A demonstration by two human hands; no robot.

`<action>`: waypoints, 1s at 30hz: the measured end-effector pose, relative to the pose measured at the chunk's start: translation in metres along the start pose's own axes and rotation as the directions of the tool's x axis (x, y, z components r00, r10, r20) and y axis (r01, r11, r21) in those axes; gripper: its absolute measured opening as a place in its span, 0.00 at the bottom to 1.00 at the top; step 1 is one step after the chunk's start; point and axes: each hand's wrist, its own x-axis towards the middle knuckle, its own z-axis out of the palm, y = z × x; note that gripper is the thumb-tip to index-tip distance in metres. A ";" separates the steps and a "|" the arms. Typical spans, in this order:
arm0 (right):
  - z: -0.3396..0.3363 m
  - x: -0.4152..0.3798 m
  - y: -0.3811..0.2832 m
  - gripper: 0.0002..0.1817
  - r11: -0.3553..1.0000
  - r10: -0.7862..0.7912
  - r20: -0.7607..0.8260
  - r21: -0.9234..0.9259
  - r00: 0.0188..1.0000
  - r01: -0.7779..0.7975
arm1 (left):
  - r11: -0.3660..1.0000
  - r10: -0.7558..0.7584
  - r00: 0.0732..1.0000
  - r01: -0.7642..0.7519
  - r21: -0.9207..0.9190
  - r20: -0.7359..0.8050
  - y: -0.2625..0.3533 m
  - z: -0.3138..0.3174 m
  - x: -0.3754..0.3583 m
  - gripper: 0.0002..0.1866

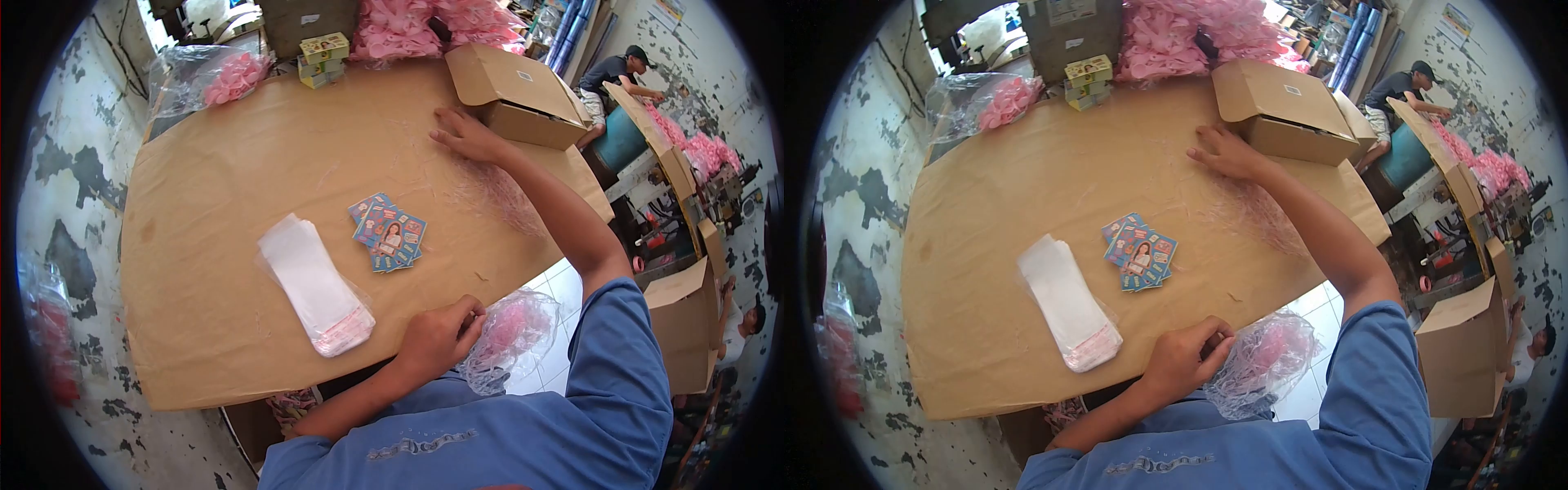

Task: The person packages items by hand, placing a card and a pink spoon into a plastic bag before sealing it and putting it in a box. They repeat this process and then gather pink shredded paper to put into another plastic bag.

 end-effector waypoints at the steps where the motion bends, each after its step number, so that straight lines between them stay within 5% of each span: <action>1: 0.002 0.005 -0.003 0.41 1.000 0.018 0.047 -0.013 0.999 -0.017 | 1.000 -0.003 1.000 0.003 0.003 0.001 0.001 -0.001 0.000 0.07; 7: -0.029 -0.018 -0.058 0.39 0.910 -0.306 0.319 0.373 0.897 0.178 | 0.999 -0.017 1.000 0.017 -0.043 0.014 -0.004 -0.004 0.000 0.06; 10: -0.029 0.011 -0.036 0.40 0.931 -0.289 0.045 0.248 0.956 0.270 | 0.999 -0.019 0.999 0.021 -0.046 0.037 -0.004 -0.006 -0.002 0.06; 13: -0.002 0.053 -0.006 0.39 0.946 0.044 -0.040 0.324 0.998 -0.029 | 1.000 0.005 1.000 -0.004 -0.026 0.030 -0.005 -0.007 -0.002 0.06; 16: 0.017 0.081 -0.004 0.38 0.956 0.081 -0.051 0.287 0.995 -0.063 | 1.000 -0.005 1.000 0.006 -0.029 0.028 -0.006 -0.006 -0.003 0.06; 22: 0.010 0.042 -0.060 0.30 0.862 -0.434 0.203 0.379 0.878 0.338 | 0.999 -0.009 1.000 0.010 -0.046 0.028 -0.009 -0.005 -0.004 0.07; 25: -0.009 -0.001 -0.068 0.26 0.828 -0.526 0.277 0.385 0.804 0.409 | 0.999 0.005 1.000 -0.004 -0.049 0.025 -0.009 -0.006 -0.003 0.07; 30: -0.086 -0.037 -0.054 0.25 0.897 -0.279 0.562 0.442 0.779 0.003 | 0.998 0.024 1.000 -0.023 -0.058 0.016 -0.007 -0.008 -0.001 0.07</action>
